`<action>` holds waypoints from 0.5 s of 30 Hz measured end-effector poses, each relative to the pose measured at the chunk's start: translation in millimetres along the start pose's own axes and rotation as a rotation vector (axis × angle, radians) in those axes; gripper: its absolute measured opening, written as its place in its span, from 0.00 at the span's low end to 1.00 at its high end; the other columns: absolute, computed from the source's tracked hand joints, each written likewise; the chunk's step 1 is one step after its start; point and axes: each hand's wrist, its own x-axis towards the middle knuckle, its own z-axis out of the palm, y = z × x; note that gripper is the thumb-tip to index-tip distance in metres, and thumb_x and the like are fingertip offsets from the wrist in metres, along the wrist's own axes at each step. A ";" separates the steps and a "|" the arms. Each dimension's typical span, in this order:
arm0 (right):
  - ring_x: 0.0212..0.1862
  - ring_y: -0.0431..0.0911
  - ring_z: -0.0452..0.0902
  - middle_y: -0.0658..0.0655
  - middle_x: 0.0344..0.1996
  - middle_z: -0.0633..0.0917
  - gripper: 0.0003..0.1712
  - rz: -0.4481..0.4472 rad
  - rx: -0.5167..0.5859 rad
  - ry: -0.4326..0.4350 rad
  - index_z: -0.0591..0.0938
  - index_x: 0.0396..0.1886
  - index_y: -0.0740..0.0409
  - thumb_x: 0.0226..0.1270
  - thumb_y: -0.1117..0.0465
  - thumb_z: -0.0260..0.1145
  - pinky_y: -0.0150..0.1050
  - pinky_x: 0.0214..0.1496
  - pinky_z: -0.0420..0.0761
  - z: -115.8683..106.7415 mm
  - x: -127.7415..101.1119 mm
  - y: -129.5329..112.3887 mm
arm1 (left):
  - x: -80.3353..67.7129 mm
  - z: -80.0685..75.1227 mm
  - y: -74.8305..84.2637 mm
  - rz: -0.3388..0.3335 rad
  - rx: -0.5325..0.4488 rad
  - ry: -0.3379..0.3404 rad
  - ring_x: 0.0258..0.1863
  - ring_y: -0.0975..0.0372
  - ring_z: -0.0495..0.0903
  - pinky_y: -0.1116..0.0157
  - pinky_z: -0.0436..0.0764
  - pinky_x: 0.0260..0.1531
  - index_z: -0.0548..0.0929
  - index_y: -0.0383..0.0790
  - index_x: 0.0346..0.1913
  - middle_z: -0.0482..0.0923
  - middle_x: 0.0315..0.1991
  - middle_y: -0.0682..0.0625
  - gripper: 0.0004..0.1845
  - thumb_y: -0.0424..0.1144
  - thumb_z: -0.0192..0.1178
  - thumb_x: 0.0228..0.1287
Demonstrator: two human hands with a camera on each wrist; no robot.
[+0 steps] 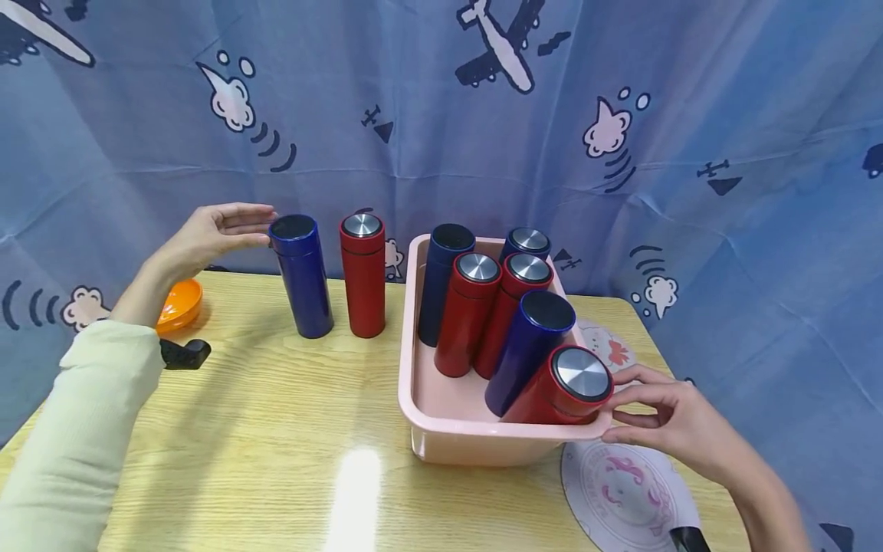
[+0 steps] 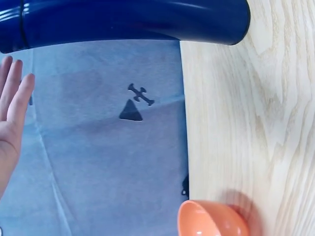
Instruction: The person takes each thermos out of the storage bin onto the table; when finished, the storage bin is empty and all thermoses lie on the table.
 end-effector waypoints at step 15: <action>0.40 0.37 0.80 0.46 0.50 0.77 0.24 0.018 -0.026 -0.003 0.84 0.45 0.68 0.47 0.87 0.65 0.33 0.33 0.84 -3.3 -2.2 4.3 | -25.4 2.4 20.1 0.014 -0.118 0.087 0.49 0.69 0.80 0.72 0.80 0.46 0.74 0.33 0.63 0.81 0.54 0.52 0.27 0.36 0.65 0.62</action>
